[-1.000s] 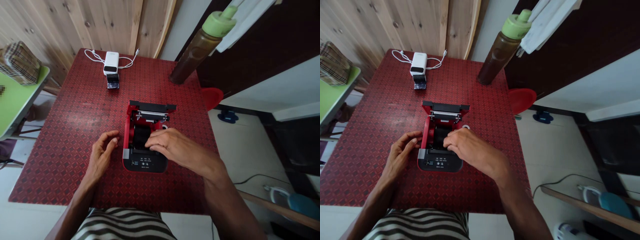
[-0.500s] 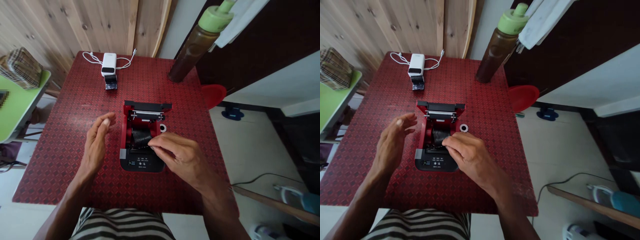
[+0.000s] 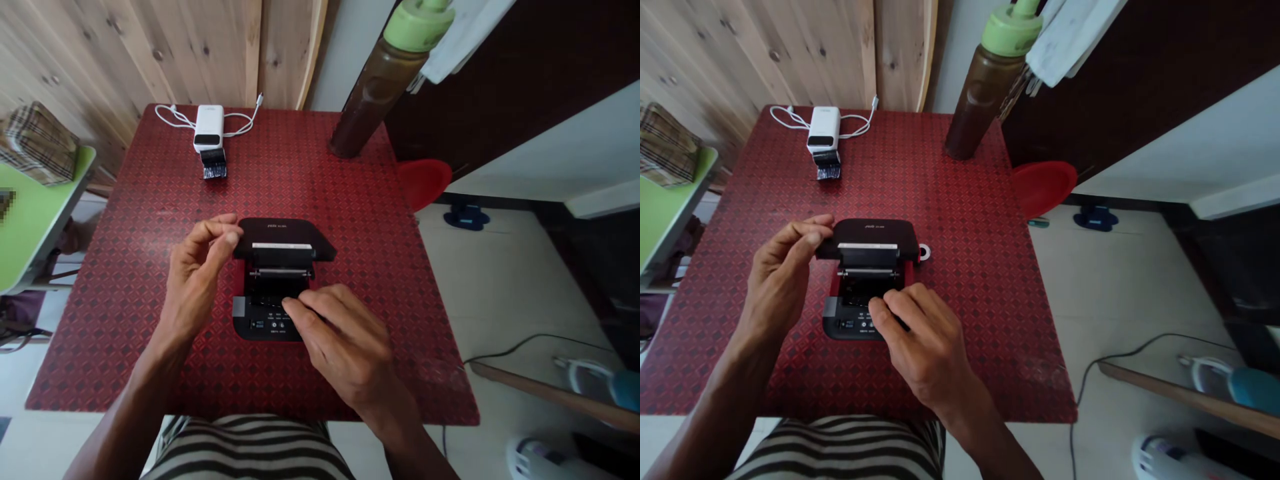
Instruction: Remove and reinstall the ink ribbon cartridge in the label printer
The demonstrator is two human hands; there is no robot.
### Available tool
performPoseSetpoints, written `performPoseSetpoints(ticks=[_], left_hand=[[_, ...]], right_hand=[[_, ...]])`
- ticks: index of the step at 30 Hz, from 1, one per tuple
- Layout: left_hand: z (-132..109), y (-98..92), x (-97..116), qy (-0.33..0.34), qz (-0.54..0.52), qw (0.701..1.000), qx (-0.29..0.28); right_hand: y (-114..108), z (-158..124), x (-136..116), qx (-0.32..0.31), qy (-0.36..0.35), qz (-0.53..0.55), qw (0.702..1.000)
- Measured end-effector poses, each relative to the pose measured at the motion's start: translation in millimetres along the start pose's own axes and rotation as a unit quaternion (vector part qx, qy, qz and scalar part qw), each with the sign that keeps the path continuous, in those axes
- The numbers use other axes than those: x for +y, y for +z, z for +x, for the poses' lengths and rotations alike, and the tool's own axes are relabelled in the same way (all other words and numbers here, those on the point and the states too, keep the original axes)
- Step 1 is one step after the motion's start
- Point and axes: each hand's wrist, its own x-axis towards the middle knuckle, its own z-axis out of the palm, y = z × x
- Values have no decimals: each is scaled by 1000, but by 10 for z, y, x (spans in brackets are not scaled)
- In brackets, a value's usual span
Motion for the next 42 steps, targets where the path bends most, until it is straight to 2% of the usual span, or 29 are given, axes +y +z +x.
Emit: performPoseSetpoints(ticks=[5,10,17,21,26,32,35,37,40,42], left_hand=[[-231,-139,-64,-87,-8,996,-37],[-315,-151,-133,-142,-21,988,-62],[-308,-108,-143,-128,-41,988,-74],[-324,-104,-144,-135,-40,988,-70],[-341,-84,-145,-130,-32,988,-72],[-369,-101,-172,-127,-18,990,-62],[-491,-166,-197,-138,-3,989,-44],[-594,-207,-207,-139,-2,989,-42],[-691,-219,-193,-151,-22,987,-57],[-698,-198,-166,-152,-29,986,-58]], right_hand=[[22,-78,-50,-4,19,11,1000],[31,-98,-44,-1,17,13,1000],[-26,-64,-22,-9,35,40,999],[-94,-48,-10,8,52,-5,999],[-28,-133,-18,-10,72,-54,996],[14,-228,-1,2,86,-16,996],[22,-344,34,50,127,31,990],[66,-481,42,80,187,43,978],[193,-714,15,77,263,59,960],[289,-832,-24,73,269,75,957]])
